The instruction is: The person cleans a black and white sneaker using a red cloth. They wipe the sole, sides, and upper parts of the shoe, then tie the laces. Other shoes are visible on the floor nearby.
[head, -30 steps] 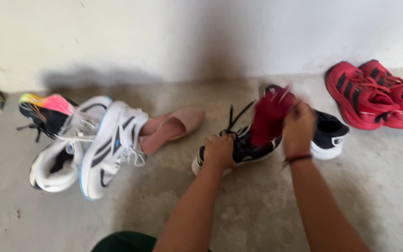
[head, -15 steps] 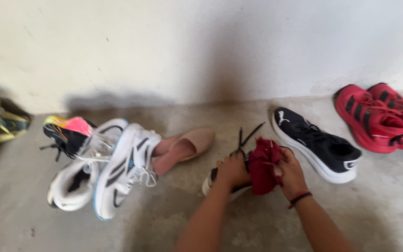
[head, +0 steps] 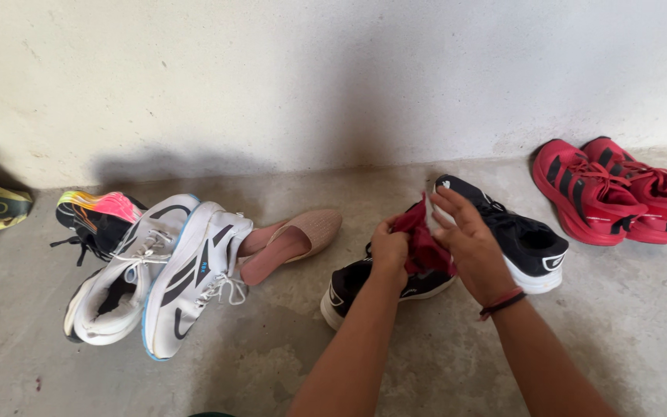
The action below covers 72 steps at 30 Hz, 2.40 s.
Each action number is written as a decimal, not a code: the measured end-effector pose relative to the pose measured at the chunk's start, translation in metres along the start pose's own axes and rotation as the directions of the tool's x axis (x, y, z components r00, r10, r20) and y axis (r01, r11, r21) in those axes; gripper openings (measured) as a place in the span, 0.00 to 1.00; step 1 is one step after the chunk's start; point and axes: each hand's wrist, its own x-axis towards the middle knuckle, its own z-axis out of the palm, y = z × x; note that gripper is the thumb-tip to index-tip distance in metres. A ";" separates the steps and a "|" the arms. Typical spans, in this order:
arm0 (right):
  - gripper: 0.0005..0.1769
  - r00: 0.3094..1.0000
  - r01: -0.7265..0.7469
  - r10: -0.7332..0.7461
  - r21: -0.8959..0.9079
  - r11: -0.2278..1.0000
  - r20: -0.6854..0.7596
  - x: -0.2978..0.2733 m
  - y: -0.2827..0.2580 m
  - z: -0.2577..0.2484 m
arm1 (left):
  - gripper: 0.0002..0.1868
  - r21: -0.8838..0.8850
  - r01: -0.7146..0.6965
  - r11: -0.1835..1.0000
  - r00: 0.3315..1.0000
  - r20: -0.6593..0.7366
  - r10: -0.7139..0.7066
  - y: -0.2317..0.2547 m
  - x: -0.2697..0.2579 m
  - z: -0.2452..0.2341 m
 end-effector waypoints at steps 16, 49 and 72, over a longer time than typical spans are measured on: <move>0.27 0.847 0.188 -0.459 -0.657 0.730 -0.269 0.020 -0.043 -0.037 | 0.28 0.366 -0.254 0.895 0.963 0.011 0.269 -0.003 0.018 -0.075; 0.26 0.957 -0.189 0.162 -0.091 0.978 -0.242 -0.019 -0.020 0.005 | 0.23 0.383 -0.588 0.712 0.801 0.155 0.578 0.013 -0.021 -0.038; 0.21 0.994 0.030 -0.110 -0.999 0.027 0.026 -0.010 0.165 -0.041 | 0.61 0.778 -0.225 -0.586 0.968 0.246 -0.044 -0.016 -0.041 -0.075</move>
